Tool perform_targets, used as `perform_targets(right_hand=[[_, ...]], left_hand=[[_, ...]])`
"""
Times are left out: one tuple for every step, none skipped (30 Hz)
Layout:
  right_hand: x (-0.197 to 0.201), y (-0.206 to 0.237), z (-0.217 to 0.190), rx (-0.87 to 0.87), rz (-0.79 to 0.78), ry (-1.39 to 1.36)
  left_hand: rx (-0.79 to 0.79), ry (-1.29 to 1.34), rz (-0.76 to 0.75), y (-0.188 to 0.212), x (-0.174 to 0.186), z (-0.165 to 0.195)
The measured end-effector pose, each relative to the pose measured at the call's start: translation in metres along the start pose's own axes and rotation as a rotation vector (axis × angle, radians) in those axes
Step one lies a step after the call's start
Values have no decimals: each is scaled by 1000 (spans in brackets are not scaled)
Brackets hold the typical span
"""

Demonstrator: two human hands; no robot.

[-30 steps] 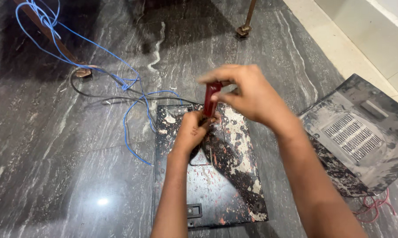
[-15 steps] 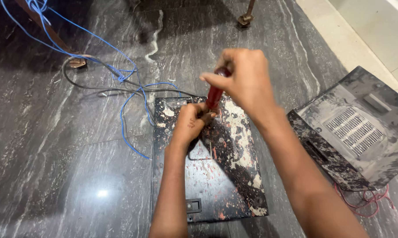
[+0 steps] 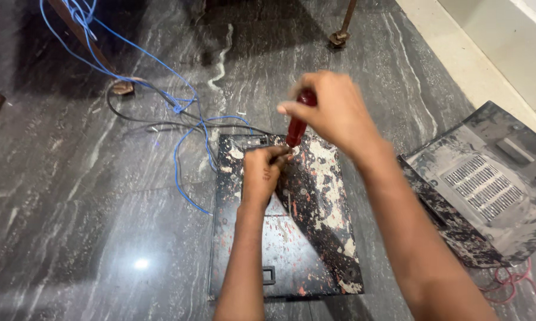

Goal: The person removes a metal cover panel from an exhaust blower unit under a work table, carries the blower housing to the floor, and unscrews the back panel using a red-handled screwdriver. They then wipe the panel, blower wheel, and housing with a cloth, turning the parts over to clean different sides.

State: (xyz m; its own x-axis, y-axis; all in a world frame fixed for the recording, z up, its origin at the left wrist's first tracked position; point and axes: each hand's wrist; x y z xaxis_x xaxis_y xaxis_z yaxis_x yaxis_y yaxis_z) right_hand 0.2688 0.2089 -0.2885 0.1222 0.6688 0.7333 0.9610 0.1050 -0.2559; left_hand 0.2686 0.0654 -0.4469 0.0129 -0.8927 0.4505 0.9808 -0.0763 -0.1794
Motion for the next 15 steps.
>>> perform_targets(right_hand=[[0, -2, 1, 215, 41, -55], [1, -2, 2, 429, 72, -107], [2, -3, 2, 644, 99, -158], [2, -2, 1, 412, 110, -130], [3, -2, 0, 181, 114, -102], [4, -1, -1, -54, 113, -75], [5, 1, -3, -91, 105, -12], [5, 2, -5, -130, 96, 53], [6, 4, -7, -168, 90, 118], [7, 5, -10, 51, 101, 95], [7, 7, -12, 269, 108, 72], [7, 8, -14, 485, 106, 49], [6, 9, -16, 539, 118, -13], [6, 9, -18, 596, 129, -75], [6, 8, -21, 652, 137, -140]], left_hand=[[4, -9, -21, 0, 0, 0], [14, -13, -41, -1, 0, -1], [-9, -21, -54, -1, 1, -3], [-33, -29, -65, -2, 2, -4], [-55, -37, -74, -1, 2, -5], [-58, -34, -52, 0, 2, -6], [-64, -30, -35, 0, 1, -6], [-71, -24, -20, 1, 0, -6], [-69, -39, -9, 2, -1, -6], [-75, -58, 4, 2, -2, -5], [-78, -78, 17, 2, -2, -4], [-62, -78, -9, 2, -1, -3], [-46, -75, -30, 1, 0, -2], [-31, -74, -48, 0, 2, -1], [-29, -73, -66, -1, 4, 0]])
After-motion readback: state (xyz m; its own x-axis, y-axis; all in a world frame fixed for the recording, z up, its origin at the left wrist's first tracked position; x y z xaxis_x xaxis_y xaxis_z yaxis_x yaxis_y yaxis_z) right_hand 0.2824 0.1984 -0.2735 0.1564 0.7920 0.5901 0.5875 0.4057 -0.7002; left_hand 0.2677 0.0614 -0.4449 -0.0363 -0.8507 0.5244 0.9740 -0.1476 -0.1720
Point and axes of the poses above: each hand's wrist, its own y-axis away from the middle knuckle, its own x-axis out of the back of the hand, z = x × y, and after that the axes turned 11 degrees about -y, right-handed
